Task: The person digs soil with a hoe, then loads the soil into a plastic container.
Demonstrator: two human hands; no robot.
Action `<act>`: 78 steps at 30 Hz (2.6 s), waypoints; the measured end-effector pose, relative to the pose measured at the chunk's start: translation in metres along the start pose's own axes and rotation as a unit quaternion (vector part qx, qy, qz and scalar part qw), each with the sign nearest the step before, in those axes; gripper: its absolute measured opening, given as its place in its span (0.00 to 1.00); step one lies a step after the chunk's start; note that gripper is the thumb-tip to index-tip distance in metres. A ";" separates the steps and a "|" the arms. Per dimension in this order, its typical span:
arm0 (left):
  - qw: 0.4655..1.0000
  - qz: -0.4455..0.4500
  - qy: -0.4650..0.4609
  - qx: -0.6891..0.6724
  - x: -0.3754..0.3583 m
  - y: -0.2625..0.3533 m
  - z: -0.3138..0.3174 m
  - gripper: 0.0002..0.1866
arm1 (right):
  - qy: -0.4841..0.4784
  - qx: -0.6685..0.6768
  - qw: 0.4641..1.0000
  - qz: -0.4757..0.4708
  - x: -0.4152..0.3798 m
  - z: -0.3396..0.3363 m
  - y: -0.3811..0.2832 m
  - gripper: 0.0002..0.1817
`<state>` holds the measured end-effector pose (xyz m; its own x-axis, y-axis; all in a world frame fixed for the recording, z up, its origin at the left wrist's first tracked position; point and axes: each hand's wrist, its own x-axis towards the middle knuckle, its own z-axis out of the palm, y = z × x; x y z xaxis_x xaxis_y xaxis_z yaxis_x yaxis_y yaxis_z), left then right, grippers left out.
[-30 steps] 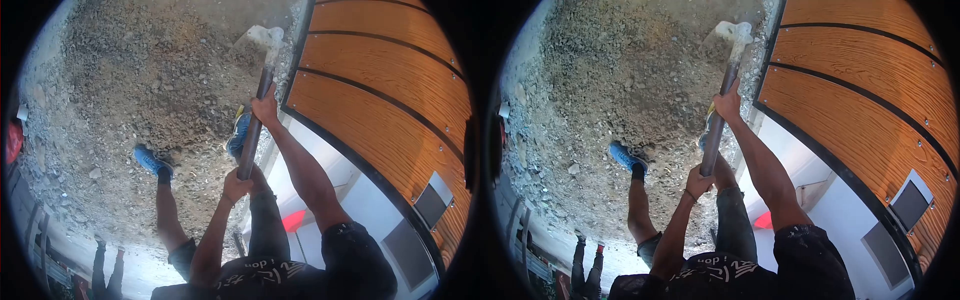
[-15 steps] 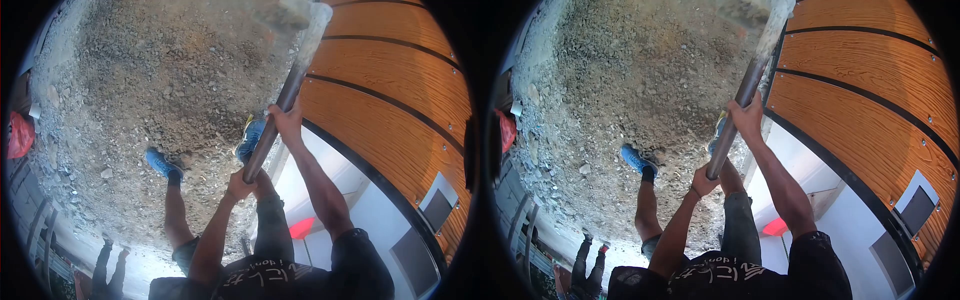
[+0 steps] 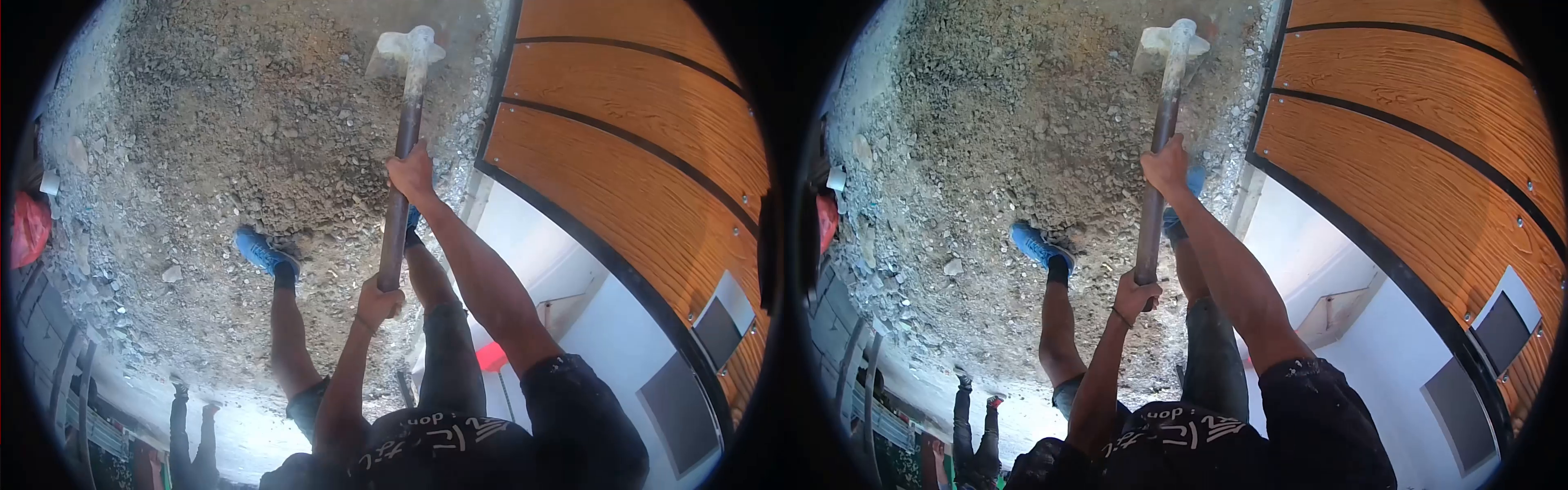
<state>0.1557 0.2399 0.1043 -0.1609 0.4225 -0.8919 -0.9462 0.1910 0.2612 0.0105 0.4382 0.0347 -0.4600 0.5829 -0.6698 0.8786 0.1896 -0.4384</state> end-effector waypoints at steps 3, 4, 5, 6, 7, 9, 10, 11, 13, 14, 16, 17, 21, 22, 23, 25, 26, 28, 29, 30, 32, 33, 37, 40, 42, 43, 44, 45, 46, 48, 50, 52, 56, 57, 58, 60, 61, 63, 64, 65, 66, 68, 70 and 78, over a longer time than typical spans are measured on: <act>0.998 -0.032 0.051 0.012 -0.050 -0.010 -0.001 0.12 | -0.047 0.071 0.995 0.047 -0.045 0.008 0.006 0.27; 0.995 -0.042 0.061 0.062 -0.065 -0.021 -0.007 0.14 | -0.027 0.072 0.997 0.027 -0.060 0.021 0.037 0.28; 0.990 -0.053 0.070 0.106 -0.078 -0.034 -0.010 0.16 | -0.008 0.069 0.998 0.007 -0.074 0.027 0.065 0.28; 0.976 -0.025 0.091 0.198 -0.092 -0.052 -0.011 0.19 | -0.042 0.139 0.987 0.065 -0.103 0.018 0.069 0.29; 0.966 0.056 0.103 0.229 -0.100 -0.091 -0.015 0.19 | -0.074 0.210 0.967 0.122 -0.122 0.008 0.063 0.29; 0.949 0.143 0.122 0.252 -0.083 -0.098 -0.006 0.19 | -0.073 0.269 0.957 0.076 -0.114 -0.019 0.049 0.27; 0.945 0.116 0.110 0.285 -0.072 -0.082 0.010 0.20 | -0.068 0.327 0.941 0.045 -0.121 -0.037 0.051 0.26; 0.940 0.087 0.094 0.317 -0.059 -0.057 0.028 0.20 | -0.058 0.337 0.940 0.018 -0.111 -0.063 0.036 0.24; 0.949 0.193 0.065 0.240 -0.003 0.000 0.062 0.23 | -0.025 0.350 0.935 -0.059 -0.049 -0.115 -0.012 0.20; 0.921 0.261 0.080 0.277 0.034 0.024 0.076 0.25 | 0.005 0.358 0.928 -0.100 -0.020 -0.137 -0.038 0.20; 0.909 0.306 0.066 0.277 0.076 0.108 0.097 0.24 | 0.051 0.329 0.931 -0.150 0.040 -0.173 -0.090 0.17; 0.912 0.298 0.055 0.276 0.090 0.149 0.101 0.23 | 0.078 0.292 0.937 -0.174 0.060 -0.185 -0.114 0.13; 0.924 0.255 0.054 0.279 0.121 0.190 0.073 0.21 | 0.086 0.311 0.936 -0.141 0.128 -0.155 -0.133 0.12; 0.922 0.240 0.069 0.296 0.124 0.178 0.058 0.21 | 0.061 0.269 0.959 -0.072 0.121 -0.130 -0.118 0.07; 0.939 0.174 0.085 0.285 0.116 0.135 0.043 0.23 | 0.039 0.266 0.962 -0.041 0.117 -0.092 -0.083 0.05; 0.961 0.049 0.122 0.242 0.069 0.022 0.022 0.23 | -0.023 0.175 0.983 0.057 0.091 0.000 0.023 0.16; 0.969 0.022 0.112 0.219 0.050 -0.002 0.001 0.25 | 0.045 0.137 0.988 0.050 0.050 0.019 0.026 0.24; 0.978 0.041 0.102 0.175 0.021 -0.028 -0.002 0.24 | -0.024 0.143 0.987 0.064 0.014 0.010 0.017 0.25; 0.985 -0.004 0.093 0.144 -0.011 -0.015 0.007 0.23 | -0.064 0.151 0.983 0.087 -0.003 0.005 0.026 0.25; 0.983 -0.006 0.104 0.149 -0.039 -0.014 0.009 0.23 | -0.073 0.158 0.981 0.088 -0.025 0.004 0.026 0.25; 0.990 -0.013 0.109 0.088 -0.053 -0.007 0.023 0.20 | -0.095 0.145 0.979 0.110 -0.037 -0.005 0.009 0.26; 0.991 -0.027 0.103 0.086 -0.065 -0.014 0.025 0.20 | -0.067 0.119 0.988 0.069 -0.043 0.009 0.030 0.25; 0.985 -0.028 0.107 0.133 -0.107 -0.071 0.043 0.20 | -0.012 0.021 0.988 -0.155 -0.107 -0.011 0.070 0.26; 0.948 0.185 0.119 0.229 -0.058 -0.043 0.063 0.22 | -0.081 0.243 0.967 -0.006 -0.083 -0.070 0.008 0.24; 0.956 0.181 0.100 0.209 -0.004 0.024 0.083 0.23 | -0.048 0.295 0.953 -0.042 -0.025 -0.110 -0.038 0.21; 0.925 0.258 0.128 0.249 0.037 0.043 0.091 0.24 | -0.006 0.277 0.958 -0.073 0.011 -0.128 -0.062 0.18; 0.895 0.344 0.159 0.235 0.073 0.068 0.100 0.22 | 0.009 0.260 0.960 -0.105 0.042 -0.146 -0.084 0.16; 0.925 0.267 0.111 0.248 0.085 0.116 0.109 0.21 | 0.019 0.247 0.961 -0.125 0.068 -0.160 -0.105 0.15; 0.912 0.294 0.117 0.261 0.104 0.141 0.115 0.21 | 0.041 0.232 0.960 -0.153 0.096 -0.167 -0.113 0.09; 0.899 0.320 0.120 0.273 0.125 0.138 0.117 0.20 | 0.043 0.216 0.968 -0.117 0.134 -0.159 -0.097 0.08; 0.958 0.181 0.084 0.207 0.117 0.090 0.109 0.18 | 0.005 0.177 0.984 -0.022 0.124 -0.127 -0.050 0.07; 0.987 0.020 0.095 0.125 0.059 0.000 0.104 0.24 | -0.032 0.119 0.990 0.069 0.089 -0.066 0.055 0.15; 0.996 -0.032 0.035 0.082 -0.029 -0.049 0.078 0.19 | -0.064 0.106 0.984 0.130 -0.027 -0.053 0.088 0.16; 0.989 -0.051 0.057 0.123 -0.045 -0.054 0.077 0.19 | -0.093 0.130 0.978 0.135 -0.030 -0.042 0.093 0.16; 0.981 -0.059 0.087 0.162 -0.051 -0.066 0.074 0.18 | -0.071 0.159 0.973 0.154 -0.040 -0.033 0.104 0.17; 0.970 -0.018 0.097 0.222 -0.067 -0.095 0.065 0.19 | -0.079 0.189 0.966 0.156 -0.079 -0.043 0.089 0.19; 0.970 -0.021 0.086 0.228 -0.076 -0.097 0.065 0.19 | -0.063 0.186 0.970 0.140 -0.091 -0.047 0.093 0.20; 0.962 0.047 0.078 0.256 -0.071 -0.082 0.074 0.19 | -0.056 0.217 0.969 0.101 -0.087 -0.072 0.082 0.20; 0.961 0.082 0.079 0.254 -0.056 -0.070 0.082 0.20 | -0.054 0.252 0.963 0.085 -0.078 -0.089 0.068 0.20; 0.957 0.090 0.068 0.267 -0.032 -0.057 0.089 0.21 | -0.048 0.257 0.963 0.064 -0.055 -0.104 0.060 0.20; 0.950 0.133 0.077 0.270 -0.003 -0.040 0.101 0.23 | -0.040 0.263 0.963 0.039 -0.020 -0.120 0.048 0.20; 0.885 0.261 0.137 0.361 0.060 0.009 0.129 0.25 | 0.002 0.268 0.963 -0.010 0.045 -0.154 0.003 0.20; 0.933 0.251 0.086 0.244 0.102 0.084 0.154 0.22 | 0.008 0.241 0.968 -0.068 0.105 -0.185 -0.036 0.18; 0.982 0.133 0.059 0.123 0.095 -0.033 0.130 0.13 | 0.071 0.034 0.996 0.032 0.090 -0.102 0.051 0.13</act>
<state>0.2079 0.3888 0.0588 -0.4385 0.3830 -0.8130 -0.7719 0.3029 0.5590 0.0269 0.5808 0.0135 -0.3759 0.6993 -0.6080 0.8925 0.0967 -0.4406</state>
